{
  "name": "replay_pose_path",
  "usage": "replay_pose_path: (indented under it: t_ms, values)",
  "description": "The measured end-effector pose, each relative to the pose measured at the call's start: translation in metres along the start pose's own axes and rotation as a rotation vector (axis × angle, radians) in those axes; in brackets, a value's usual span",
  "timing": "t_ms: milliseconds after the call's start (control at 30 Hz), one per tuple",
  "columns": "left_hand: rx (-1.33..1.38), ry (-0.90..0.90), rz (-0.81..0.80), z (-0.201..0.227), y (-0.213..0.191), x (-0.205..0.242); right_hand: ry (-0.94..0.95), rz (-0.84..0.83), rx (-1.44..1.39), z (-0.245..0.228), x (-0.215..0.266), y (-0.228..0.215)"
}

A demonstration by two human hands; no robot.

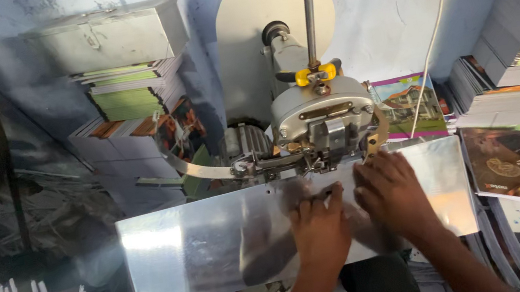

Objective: The person operates a manual bookbinding machine to stitch the spine of notebooks. They pick up a notebook, align it under the stitching head, pull the lever to stitch, then remove and set the finished notebook aside. The process is repeated for multiple notebooks.

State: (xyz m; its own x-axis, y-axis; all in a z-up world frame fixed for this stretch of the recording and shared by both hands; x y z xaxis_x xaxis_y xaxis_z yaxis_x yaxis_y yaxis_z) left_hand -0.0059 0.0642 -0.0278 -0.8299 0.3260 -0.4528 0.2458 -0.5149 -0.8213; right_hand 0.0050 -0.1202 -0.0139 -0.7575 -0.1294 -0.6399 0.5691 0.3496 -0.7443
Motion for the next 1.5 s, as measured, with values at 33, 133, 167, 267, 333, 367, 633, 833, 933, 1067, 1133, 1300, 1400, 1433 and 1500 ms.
replay_pose_path:
  t_ms: [33, 133, 167, 267, 333, 367, 633, 833, 933, 1067, 1133, 1300, 1400, 1433, 1500]
  values:
    - [-0.006, 0.003, 0.046, -0.005, -0.005, 0.003, -0.013, -0.023, -0.012, -0.01, -0.001, 0.001]
    - [-0.031, -0.004, 0.134, -0.019, -0.018, 0.012, -0.056, -0.009, -0.134, -0.045, 0.0, 0.001]
    - [-0.042, -0.016, 0.129, -0.024, -0.022, 0.015, -0.071, 0.01, -0.189, -0.054, 0.001, 0.001]
    - [-0.073, 0.001, 0.198, -0.042, -0.037, 0.024, -0.159, 0.016, -0.175, -0.073, -0.004, 0.013]
    - [-0.073, -0.017, 0.205, -0.052, -0.046, 0.03, -0.21, 0.0, -0.182, -0.083, -0.004, 0.026]
    - [-0.063, -0.048, 0.178, -0.057, -0.051, 0.032, -0.236, -0.007, -0.185, -0.087, -0.005, 0.032]
    - [-0.108, -0.056, 0.302, -0.087, -0.086, 0.044, -0.335, -0.054, -0.215, -0.138, -0.023, 0.062]
    - [-0.123, -0.089, 0.313, -0.109, -0.095, 0.051, -0.334, -0.1, -0.208, -0.162, -0.04, 0.072]
    - [-0.119, -0.088, 0.306, -0.117, -0.101, 0.055, -0.349, -0.133, -0.224, -0.175, -0.051, 0.076]
    - [-0.154, -0.129, 0.273, -0.131, -0.121, 0.062, -0.303, -0.11, -0.144, -0.194, -0.058, 0.078]
    - [-0.212, -0.151, 0.286, -0.142, -0.136, 0.064, -0.28, -0.023, -0.128, -0.201, -0.057, 0.077]
    - [-0.524, -0.101, 0.446, -0.172, -0.212, 0.076, -0.218, 0.01, -0.155, -0.209, -0.056, 0.073]
    - [-0.739, -0.205, 0.404, -0.19, -0.283, 0.09, -0.219, 0.026, -0.152, -0.209, -0.057, 0.069]
    - [-0.617, -0.108, 0.581, -0.195, -0.31, 0.097, -0.221, 0.035, -0.15, -0.209, -0.057, 0.069]
    - [-0.898, -0.126, 0.632, -0.204, -0.359, 0.114, -0.224, 0.043, -0.159, -0.209, -0.057, 0.069]
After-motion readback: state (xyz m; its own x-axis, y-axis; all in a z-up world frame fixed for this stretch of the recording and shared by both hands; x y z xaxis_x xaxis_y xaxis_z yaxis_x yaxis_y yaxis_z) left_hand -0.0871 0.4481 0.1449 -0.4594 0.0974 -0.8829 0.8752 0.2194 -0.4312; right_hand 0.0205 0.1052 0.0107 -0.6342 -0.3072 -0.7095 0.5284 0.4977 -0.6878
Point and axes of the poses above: each hand's wrist, its own x-axis away from the middle knuckle, its own y-axis out of the palm, z = x × y, the point moved 1 cm from there along -x, towards the middle knuckle, and after that the axes turned 3 degrees about y, right-handed, at the moved point
